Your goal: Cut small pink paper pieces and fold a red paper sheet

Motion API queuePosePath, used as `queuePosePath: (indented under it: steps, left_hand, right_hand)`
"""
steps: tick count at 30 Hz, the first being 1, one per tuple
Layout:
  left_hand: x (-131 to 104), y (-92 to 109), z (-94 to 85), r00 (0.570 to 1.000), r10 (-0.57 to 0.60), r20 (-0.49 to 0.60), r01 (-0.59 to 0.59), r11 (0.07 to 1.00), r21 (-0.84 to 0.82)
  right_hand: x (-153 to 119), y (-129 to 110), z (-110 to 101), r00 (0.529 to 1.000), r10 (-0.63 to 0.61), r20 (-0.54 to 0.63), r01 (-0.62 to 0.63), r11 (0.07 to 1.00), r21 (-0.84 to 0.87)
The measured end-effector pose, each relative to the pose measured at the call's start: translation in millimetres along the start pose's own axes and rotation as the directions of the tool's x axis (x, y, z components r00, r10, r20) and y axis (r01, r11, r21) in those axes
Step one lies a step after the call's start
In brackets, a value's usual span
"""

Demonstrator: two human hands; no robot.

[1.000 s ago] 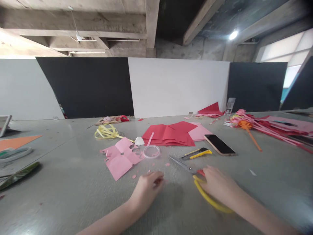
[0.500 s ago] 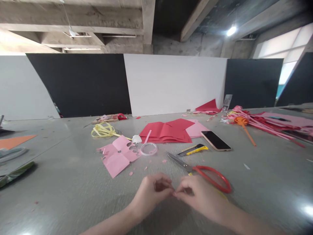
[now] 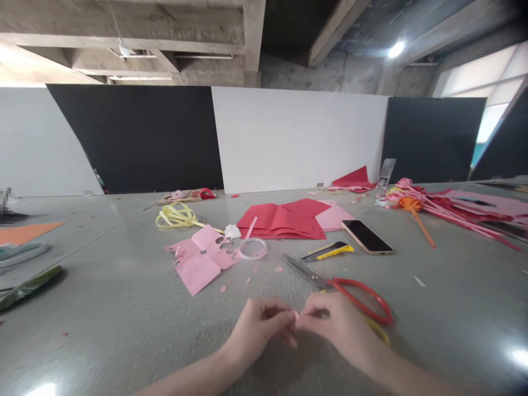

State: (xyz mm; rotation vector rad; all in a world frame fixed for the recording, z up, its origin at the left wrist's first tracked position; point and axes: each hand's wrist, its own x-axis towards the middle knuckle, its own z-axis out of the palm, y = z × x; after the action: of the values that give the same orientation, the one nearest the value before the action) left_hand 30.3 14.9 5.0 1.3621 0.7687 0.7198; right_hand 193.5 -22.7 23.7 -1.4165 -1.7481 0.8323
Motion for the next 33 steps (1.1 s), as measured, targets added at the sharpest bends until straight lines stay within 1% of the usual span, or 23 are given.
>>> queuePosePath:
  steps: [3,5,8,12,15,18,21,28,33]
  left_hand:
    - [0.1,2.5,-0.3,1.0,0.023,-0.002,-0.023,1.0,-0.017]
    - [-0.6,3.4,0.0,0.999,0.037,0.002,-0.036,0.999,-0.013]
    - [-1.8,2.8,0.2,0.998,0.053,0.014,-0.053,0.999,0.003]
    - [-2.1,-0.1,-0.2,0.998,0.062,0.028,-0.062,0.998,0.016]
    - [-2.4,-1.1,-1.0,0.998,0.061,0.023,-0.062,0.998,0.028]
    - [-3.6,0.3,-1.1,0.998,0.057,0.006,-0.057,0.998,0.031]
    - [-4.3,2.3,-0.2,0.999,0.047,-0.001,-0.047,0.998,0.033]
    - [-4.9,4.2,0.8,0.998,0.058,0.013,-0.059,0.998,0.036]
    - [-6.6,5.0,1.2,0.997,0.071,0.024,-0.072,0.997,0.031]
  right_hand:
    - [0.9,-3.7,-3.9,0.997,0.075,0.037,-0.077,0.996,0.04]
    - [1.5,-4.9,-4.7,0.995,0.091,0.05,-0.094,0.993,0.072]
    - [2.1,-2.9,-3.6,0.996,0.079,0.04,-0.082,0.992,0.097]
    - [2.7,2.6,-1.7,1.0,0.017,-0.023,-0.016,0.999,0.039]
    - [1.9,3.2,-1.7,1.0,-0.008,0.005,0.008,0.998,0.064]
    - [-0.2,0.6,-2.2,0.998,-0.011,0.058,0.007,0.998,0.058]
    - [-1.5,-1.9,-2.4,0.996,-0.008,0.087,0.006,0.999,0.032]
    - [0.0,-3.4,-1.5,0.997,0.06,0.044,-0.06,0.998,0.014]
    - [0.8,-2.2,-1.2,0.996,0.062,0.063,-0.069,0.99,0.126]
